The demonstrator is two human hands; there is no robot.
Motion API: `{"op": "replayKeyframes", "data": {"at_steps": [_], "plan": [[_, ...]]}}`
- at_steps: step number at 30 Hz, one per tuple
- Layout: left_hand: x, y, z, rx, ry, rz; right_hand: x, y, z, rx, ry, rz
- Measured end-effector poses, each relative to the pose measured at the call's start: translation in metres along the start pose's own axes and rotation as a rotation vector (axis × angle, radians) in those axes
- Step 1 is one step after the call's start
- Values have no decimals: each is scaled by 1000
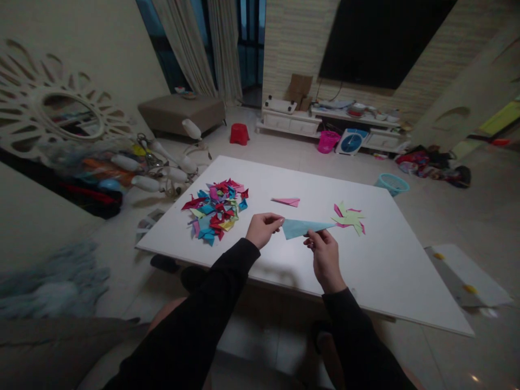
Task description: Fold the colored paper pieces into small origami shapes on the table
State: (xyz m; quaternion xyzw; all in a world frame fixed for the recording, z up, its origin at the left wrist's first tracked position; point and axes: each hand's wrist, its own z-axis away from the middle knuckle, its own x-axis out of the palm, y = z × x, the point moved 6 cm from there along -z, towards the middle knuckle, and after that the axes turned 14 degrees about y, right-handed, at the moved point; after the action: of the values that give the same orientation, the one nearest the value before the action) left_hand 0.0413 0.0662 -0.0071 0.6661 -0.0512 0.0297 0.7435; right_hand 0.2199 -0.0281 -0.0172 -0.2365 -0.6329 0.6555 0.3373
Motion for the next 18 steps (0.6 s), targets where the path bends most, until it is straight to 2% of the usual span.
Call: {"op": "replayKeyframes", "data": {"at_steps": [9, 18], "plan": [[0, 2, 3, -20, 10, -6, -2, 2, 0, 14, -1, -14], [-1, 0, 3, -102, 52, -2, -3, -1, -1, 15, 21, -8]]}}
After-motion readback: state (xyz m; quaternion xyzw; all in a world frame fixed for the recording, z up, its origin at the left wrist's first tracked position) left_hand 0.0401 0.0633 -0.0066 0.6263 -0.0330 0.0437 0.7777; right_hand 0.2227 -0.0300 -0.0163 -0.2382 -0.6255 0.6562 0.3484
